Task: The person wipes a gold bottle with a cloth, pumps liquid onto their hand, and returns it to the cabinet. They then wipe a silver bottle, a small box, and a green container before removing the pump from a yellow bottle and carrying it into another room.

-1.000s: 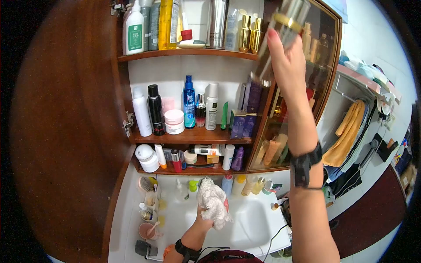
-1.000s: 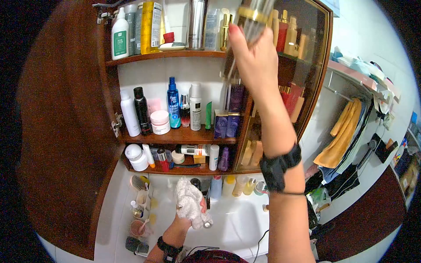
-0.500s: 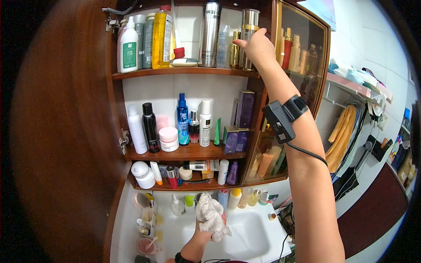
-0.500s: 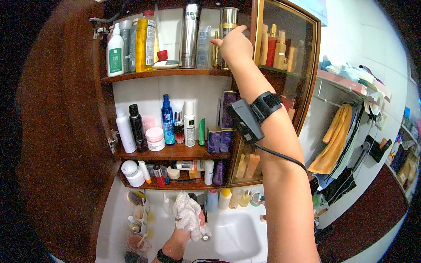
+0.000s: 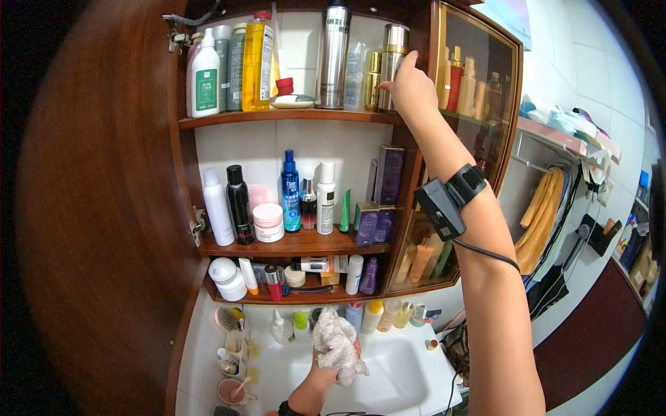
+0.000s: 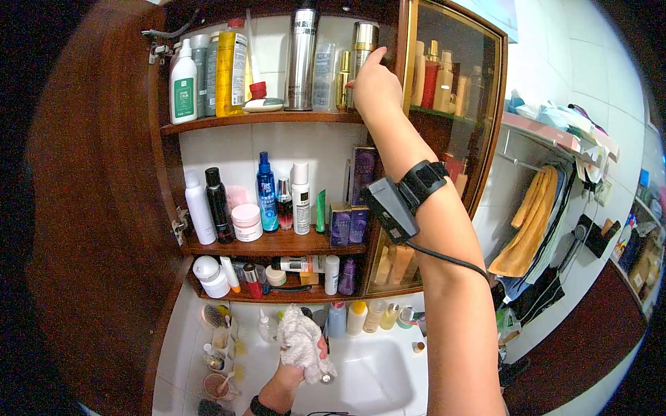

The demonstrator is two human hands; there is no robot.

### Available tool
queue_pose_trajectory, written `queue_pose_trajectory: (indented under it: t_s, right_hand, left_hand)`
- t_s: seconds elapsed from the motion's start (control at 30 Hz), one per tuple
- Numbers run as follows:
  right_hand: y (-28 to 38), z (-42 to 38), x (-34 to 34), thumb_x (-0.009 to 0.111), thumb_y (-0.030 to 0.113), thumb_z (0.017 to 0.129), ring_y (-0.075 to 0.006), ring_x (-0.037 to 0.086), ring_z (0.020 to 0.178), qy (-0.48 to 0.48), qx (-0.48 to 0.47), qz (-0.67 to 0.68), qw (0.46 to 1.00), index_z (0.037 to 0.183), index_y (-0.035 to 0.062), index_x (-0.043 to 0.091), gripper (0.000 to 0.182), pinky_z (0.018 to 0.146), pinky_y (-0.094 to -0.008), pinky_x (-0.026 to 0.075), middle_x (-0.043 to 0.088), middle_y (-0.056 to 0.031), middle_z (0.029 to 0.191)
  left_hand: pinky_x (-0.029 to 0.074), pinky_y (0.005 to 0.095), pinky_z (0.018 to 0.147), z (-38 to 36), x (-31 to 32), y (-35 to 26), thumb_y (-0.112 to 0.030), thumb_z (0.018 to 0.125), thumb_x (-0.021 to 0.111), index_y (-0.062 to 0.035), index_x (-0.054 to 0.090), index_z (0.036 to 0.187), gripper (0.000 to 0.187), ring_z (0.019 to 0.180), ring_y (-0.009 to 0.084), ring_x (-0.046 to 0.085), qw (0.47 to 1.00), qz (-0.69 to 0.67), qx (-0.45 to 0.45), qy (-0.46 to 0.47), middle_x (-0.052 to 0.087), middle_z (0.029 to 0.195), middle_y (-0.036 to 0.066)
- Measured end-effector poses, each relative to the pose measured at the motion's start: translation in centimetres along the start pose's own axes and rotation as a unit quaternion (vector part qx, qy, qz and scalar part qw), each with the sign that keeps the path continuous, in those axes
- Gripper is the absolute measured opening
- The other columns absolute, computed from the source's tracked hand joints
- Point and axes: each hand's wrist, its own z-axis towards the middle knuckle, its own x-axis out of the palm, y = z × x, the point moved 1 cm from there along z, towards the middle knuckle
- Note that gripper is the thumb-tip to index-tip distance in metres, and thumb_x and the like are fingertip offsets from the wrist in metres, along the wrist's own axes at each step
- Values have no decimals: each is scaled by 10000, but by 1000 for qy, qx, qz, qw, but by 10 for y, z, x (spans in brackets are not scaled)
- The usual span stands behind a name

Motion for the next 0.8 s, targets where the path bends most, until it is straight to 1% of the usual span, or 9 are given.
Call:
queue_pose_trajectory:
  t_s: [0.07, 0.17, 0.27, 0.37, 0.47, 0.57, 0.63, 0.7, 0.8]
  right_hand:
    - [-1, -5, -2, 709, 308, 772, -402, 627, 887, -2, -4, 28, 1000, 1304, -138, 251, 832, 756, -428, 513, 620, -302, 904]
    - [-2, -7, 0, 708, 274, 772, -405, 626, 868, -18, -18, 26, 999, 1301, -108, 281, 781, 742, -440, 512, 623, -287, 897]
    - [-3, -12, 3, 701, 239, 775, -397, 630, 843, -43, -40, 8, 998, 1315, -65, 295, 741, 716, -437, 513, 626, -251, 903]
    - [1, -30, -4, 692, 191, 772, -364, 625, 850, -45, -32, -24, 998, 1300, 7, 355, 653, 725, -418, 506, 625, -190, 907]
    - [-1, -62, -9, 674, 148, 771, -317, 612, 870, -167, -118, 31, 978, 1208, 56, 467, 492, 746, -390, 492, 623, -137, 909]
    - [-6, -102, -8, 651, 136, 770, -281, 592, 863, -159, -152, 120, 968, 1013, 73, 563, 266, 734, -394, 497, 616, -94, 901]
    - [-12, -131, -4, 645, 117, 766, -278, 590, 854, -93, -152, 151, 972, 939, 73, 597, 185, 741, -398, 486, 618, -84, 864]
    - [-16, -158, 2, 649, 109, 756, -274, 582, 840, -49, -150, 191, 969, 836, 76, 641, 87, 732, -389, 479, 618, -73, 801]
    - [-25, -181, 18, 656, 112, 749, -273, 575, 834, 8, -178, 166, 970, 814, 71, 654, 76, 739, -374, 474, 618, -77, 800]
  left_hand:
    - [491, 314, 540, 0, 5, -2, -108, 813, 635, -41, 516, 965, 205, 649, 178, 569, 1000, 5, -5, -5, 572, 803, 95]
    - [490, 317, 532, 1, 9, -2, -115, 810, 634, -39, 520, 958, 202, 640, 184, 566, 1000, -18, -8, -16, 572, 795, 102]
    - [490, 321, 528, 2, 4, 5, -128, 808, 632, -39, 520, 960, 209, 637, 190, 567, 999, -49, -8, -20, 571, 787, 109]
    - [489, 325, 525, 2, 9, 0, -145, 810, 628, -45, 516, 969, 219, 631, 198, 567, 998, -51, -8, -33, 567, 777, 111]
    - [488, 332, 521, 2, 9, -2, -166, 811, 625, -54, 512, 978, 231, 620, 207, 566, 997, -63, -19, -47, 563, 768, 110]
    - [487, 338, 515, 4, 9, -6, -212, 813, 620, -63, 511, 982, 250, 610, 216, 565, 995, -66, -27, -73, 563, 763, 111]
    - [488, 341, 513, 6, 4, -7, -242, 813, 616, -68, 514, 985, 266, 606, 219, 564, 992, -82, -46, -88, 564, 763, 112]
    - [489, 341, 512, 10, -6, -3, -264, 815, 609, -71, 516, 993, 279, 608, 220, 566, 992, -107, -47, -51, 565, 763, 113]
    - [491, 345, 514, 7, -11, 2, -272, 822, 596, -70, 515, 1013, 289, 611, 225, 569, 996, -56, -45, -61, 564, 764, 122]
